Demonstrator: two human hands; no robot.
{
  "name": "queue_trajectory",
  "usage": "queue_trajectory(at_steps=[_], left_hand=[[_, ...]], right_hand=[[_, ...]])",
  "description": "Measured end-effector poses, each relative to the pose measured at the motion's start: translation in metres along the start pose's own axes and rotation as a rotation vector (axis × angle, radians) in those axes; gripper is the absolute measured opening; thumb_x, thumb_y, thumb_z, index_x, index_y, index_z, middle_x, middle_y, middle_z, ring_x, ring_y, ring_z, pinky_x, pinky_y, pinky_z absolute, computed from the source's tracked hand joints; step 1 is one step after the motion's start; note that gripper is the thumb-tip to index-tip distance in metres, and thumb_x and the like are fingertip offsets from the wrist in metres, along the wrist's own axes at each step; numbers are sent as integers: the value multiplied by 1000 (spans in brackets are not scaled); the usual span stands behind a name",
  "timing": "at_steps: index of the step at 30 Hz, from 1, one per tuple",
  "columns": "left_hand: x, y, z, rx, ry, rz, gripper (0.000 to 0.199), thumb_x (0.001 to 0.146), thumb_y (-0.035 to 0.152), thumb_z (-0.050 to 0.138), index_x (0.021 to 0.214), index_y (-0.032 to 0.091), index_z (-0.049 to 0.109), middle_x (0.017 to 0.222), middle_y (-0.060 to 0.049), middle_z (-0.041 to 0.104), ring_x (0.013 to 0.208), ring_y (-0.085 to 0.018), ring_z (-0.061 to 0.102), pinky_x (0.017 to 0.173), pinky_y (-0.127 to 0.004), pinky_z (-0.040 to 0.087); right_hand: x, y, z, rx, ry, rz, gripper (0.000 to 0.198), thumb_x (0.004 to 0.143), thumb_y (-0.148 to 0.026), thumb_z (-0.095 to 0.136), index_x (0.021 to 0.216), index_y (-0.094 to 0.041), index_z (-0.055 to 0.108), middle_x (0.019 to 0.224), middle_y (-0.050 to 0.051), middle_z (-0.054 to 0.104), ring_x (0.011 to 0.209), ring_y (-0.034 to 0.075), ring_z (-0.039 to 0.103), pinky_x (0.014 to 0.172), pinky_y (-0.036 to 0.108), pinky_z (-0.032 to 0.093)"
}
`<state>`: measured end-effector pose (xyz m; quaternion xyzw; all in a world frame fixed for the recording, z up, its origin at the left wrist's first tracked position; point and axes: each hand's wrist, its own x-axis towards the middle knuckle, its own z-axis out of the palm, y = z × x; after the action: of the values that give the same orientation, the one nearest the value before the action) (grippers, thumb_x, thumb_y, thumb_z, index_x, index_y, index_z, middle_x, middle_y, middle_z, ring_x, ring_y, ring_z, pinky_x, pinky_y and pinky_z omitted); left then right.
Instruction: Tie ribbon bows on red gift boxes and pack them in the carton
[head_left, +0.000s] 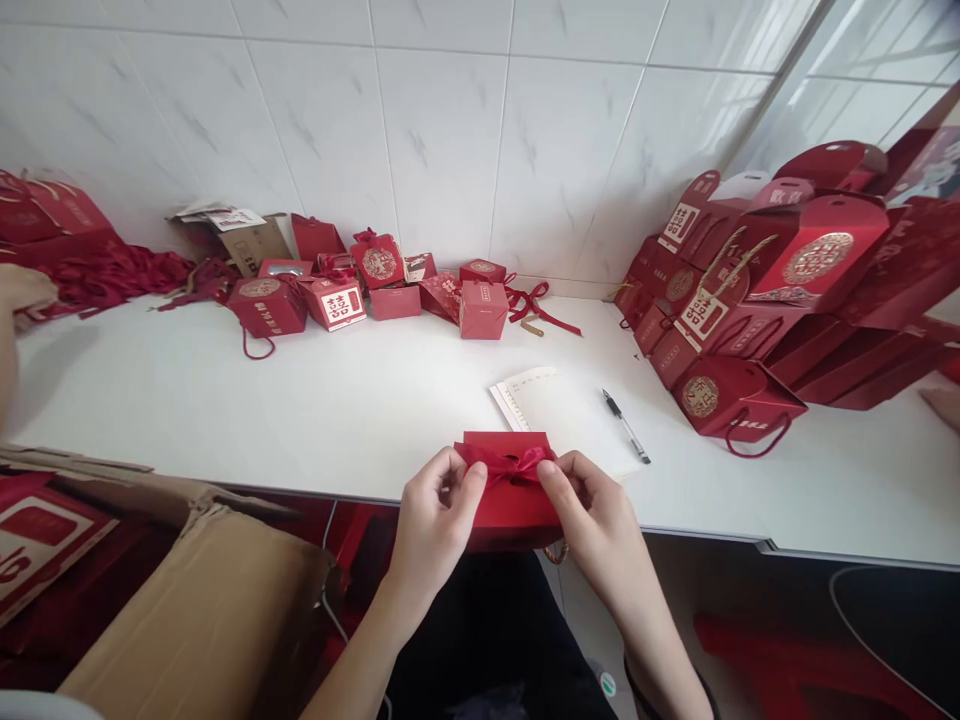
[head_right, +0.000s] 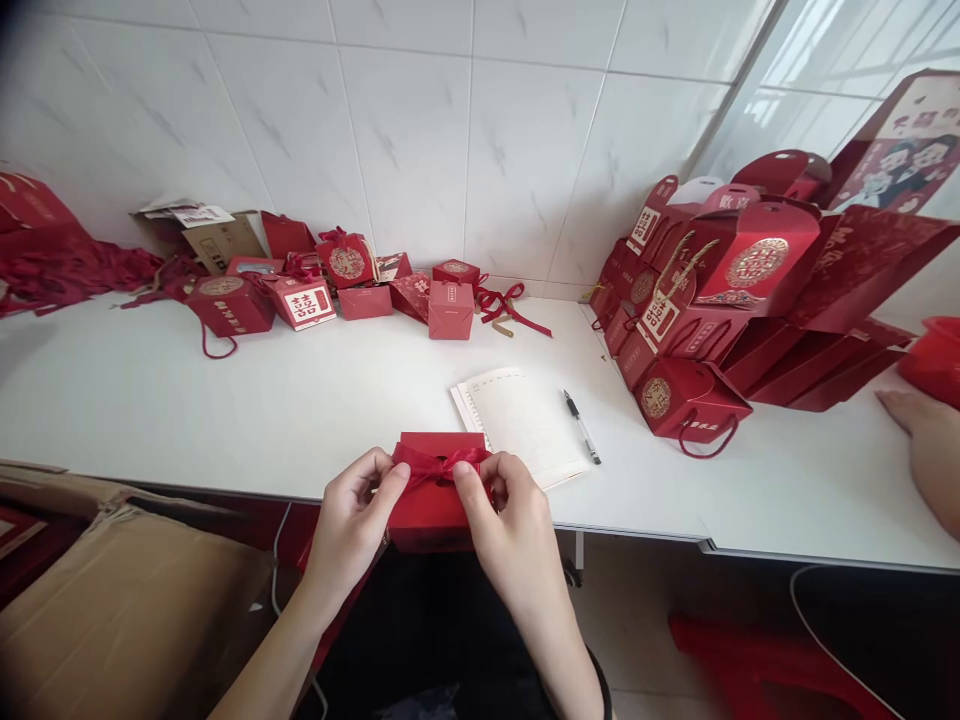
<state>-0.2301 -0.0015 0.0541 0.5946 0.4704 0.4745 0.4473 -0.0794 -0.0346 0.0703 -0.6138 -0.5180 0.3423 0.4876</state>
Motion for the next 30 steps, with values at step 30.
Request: queue_trajectory(at_steps=[30], left_hand=[[11,-22,1,-362,-10,-94,35,86,32,50,58,19,34,55,3,31,50,-10,29,47,-24,27]], right_hand=[[18,29,-4,507,-128,94,29,91,-36,54,71,-18,44,72,0,40,63,13,37,56,22,34]])
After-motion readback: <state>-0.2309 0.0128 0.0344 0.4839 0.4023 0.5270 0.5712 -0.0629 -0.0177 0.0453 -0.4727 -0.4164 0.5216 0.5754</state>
